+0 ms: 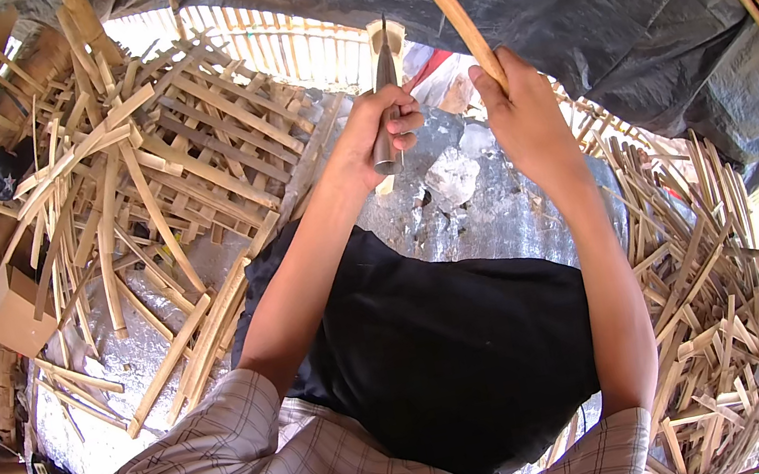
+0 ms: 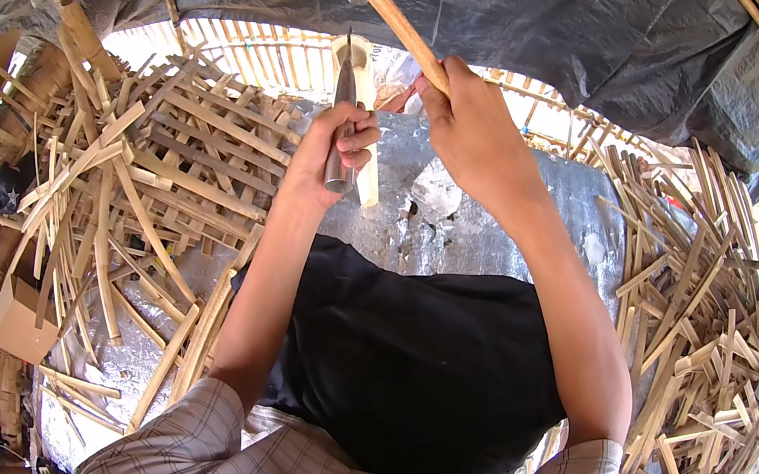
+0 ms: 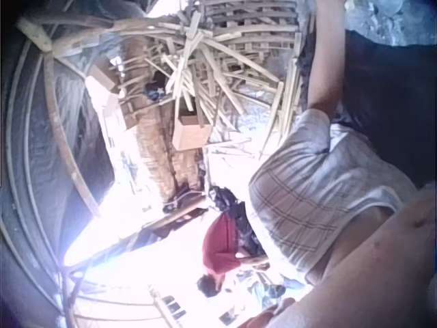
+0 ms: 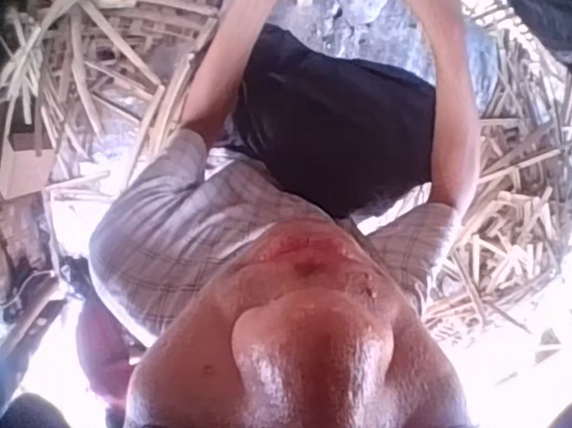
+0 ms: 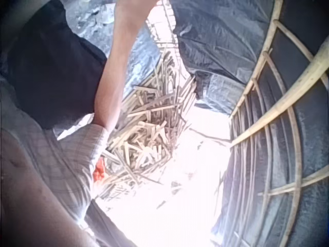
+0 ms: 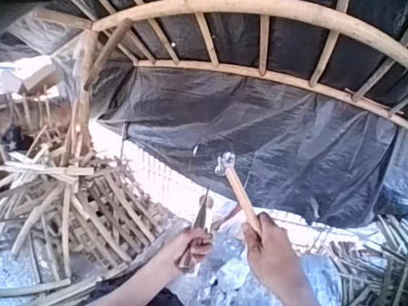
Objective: The person uses a hammer and a metal chisel to shape a piece of bamboo, striking the end of the chisel repeatedly while holding the wood against a stone block.
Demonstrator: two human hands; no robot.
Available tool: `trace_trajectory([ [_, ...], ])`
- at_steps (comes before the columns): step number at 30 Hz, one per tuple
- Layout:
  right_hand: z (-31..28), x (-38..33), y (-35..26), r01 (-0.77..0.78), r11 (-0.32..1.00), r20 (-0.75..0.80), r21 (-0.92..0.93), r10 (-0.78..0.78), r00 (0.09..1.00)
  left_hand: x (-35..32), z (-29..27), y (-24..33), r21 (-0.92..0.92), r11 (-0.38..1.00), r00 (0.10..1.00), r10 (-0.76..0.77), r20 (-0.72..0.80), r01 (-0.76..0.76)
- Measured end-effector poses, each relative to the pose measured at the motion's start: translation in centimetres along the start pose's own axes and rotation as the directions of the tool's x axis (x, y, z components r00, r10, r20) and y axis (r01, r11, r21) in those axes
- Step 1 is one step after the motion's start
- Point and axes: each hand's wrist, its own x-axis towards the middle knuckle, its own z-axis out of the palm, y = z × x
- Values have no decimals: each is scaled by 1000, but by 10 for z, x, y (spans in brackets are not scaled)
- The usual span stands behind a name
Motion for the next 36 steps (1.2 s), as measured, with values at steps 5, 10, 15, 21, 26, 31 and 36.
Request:
trace_trajectory([
  [5,30,13,48,-109,993,170,42,100,980,3,3,-4,21,999,999,-49,-8,49],
  [10,13,16,28,-78,993,20,92,77,997,-1,0,-7,45,999,1000,-26,14,26],
  [15,-15,9,-15,220,972,-288,82,-188,939,-5,3,-12,71,997,1000,-2,-1,3],
  [21,32,5,44,-10,976,10,-217,13,1000,14,10,-13,35,997,997,-71,30,70],
  [26,17,1,37,-131,983,206,-130,156,966,25,8,-13,-42,999,999,-10,-36,8],
  [31,-13,-6,14,-191,981,170,34,182,969,12,4,-10,-2,999,999,-33,30,33],
  [36,-10,-3,10,-142,984,122,112,128,984,11,-1,-13,-2,999,999,-37,26,37],
])
